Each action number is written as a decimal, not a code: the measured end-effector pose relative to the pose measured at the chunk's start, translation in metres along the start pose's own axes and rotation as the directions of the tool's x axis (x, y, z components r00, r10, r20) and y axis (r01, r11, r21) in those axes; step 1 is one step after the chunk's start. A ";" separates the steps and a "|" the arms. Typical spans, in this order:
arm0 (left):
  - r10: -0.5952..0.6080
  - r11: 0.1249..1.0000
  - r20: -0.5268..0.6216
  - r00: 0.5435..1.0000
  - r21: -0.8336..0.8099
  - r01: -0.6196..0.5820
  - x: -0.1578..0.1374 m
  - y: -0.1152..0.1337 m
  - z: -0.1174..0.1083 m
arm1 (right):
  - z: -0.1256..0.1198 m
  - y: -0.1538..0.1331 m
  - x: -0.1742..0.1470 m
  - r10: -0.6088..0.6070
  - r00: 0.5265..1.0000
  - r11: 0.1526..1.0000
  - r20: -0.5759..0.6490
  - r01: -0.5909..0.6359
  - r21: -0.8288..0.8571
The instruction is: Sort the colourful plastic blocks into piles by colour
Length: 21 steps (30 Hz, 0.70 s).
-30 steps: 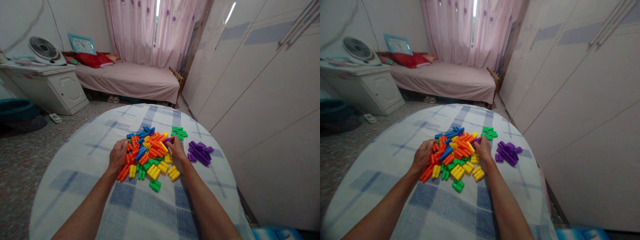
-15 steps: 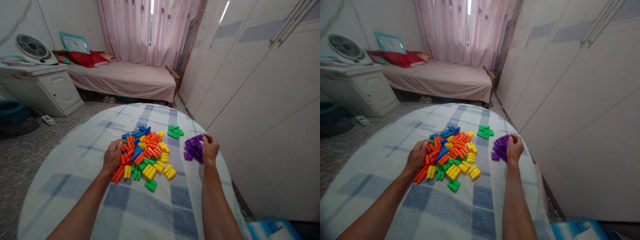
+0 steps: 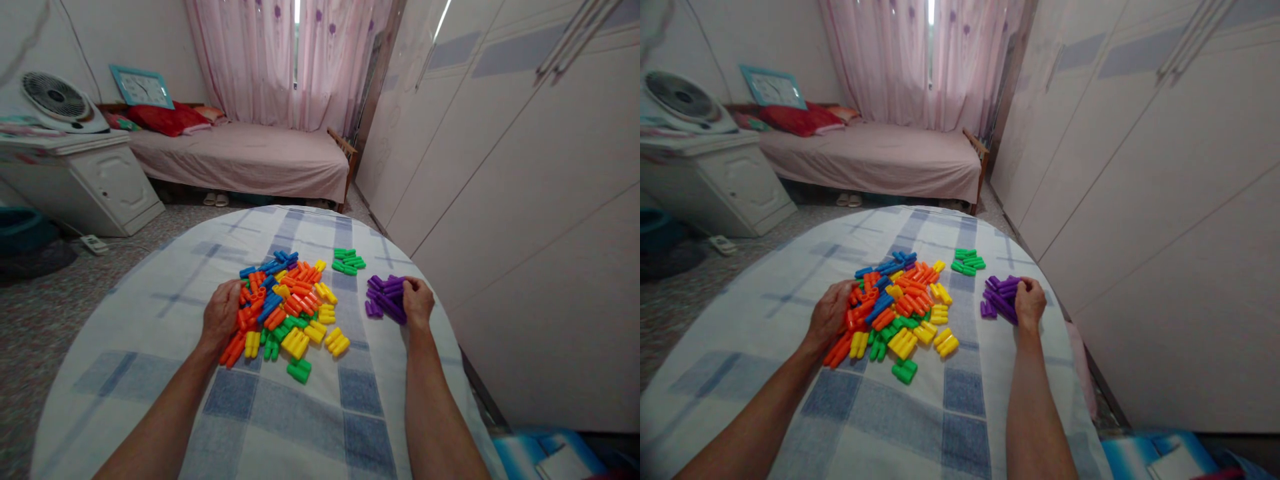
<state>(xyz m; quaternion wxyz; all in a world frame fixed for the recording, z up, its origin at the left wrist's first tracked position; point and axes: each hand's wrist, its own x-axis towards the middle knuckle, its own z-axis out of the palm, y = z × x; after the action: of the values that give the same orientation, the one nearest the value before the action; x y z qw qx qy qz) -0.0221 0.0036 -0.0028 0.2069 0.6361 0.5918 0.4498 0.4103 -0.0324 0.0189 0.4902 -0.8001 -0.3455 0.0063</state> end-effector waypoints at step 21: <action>-0.001 1.000 -0.002 1.000 0.001 0.001 0.002 0.002 0.001 | 0.016 -0.067 -0.056 -0.513 0.858 0.852 0.020 0.507 0.131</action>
<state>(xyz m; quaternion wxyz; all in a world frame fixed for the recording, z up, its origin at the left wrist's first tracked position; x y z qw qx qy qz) -0.0204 0.0050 -0.0014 0.2063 0.6355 0.5927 0.4497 0.3253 -0.0324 0.0447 0.5123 -0.6482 -0.5574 -0.0814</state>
